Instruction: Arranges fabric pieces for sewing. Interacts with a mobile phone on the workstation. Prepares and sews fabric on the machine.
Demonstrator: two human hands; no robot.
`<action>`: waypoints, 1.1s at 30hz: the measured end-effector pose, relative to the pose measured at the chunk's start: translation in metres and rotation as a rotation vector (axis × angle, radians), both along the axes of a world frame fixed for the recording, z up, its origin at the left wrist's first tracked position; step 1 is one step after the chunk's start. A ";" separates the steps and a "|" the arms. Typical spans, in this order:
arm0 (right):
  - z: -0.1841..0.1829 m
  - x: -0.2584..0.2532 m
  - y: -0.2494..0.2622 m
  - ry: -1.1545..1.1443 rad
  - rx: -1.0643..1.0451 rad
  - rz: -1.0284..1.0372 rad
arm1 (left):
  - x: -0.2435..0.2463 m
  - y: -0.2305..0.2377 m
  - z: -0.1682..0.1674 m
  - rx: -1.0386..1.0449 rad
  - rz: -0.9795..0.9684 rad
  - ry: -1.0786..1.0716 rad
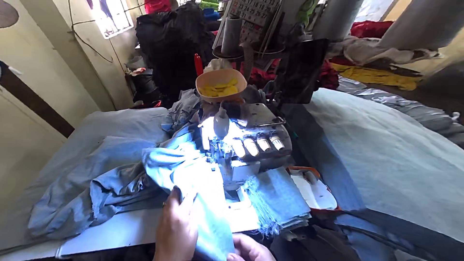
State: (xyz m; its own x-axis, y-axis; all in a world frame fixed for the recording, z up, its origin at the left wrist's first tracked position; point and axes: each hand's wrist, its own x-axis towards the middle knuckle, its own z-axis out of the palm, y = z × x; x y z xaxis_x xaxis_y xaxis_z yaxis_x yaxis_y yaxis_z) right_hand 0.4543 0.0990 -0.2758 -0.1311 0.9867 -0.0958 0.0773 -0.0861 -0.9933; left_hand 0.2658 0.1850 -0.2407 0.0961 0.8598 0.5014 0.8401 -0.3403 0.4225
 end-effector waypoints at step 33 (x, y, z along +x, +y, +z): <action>0.050 -0.024 0.125 -0.434 0.467 -0.170 | 0.008 0.026 0.038 -0.153 -0.019 -1.398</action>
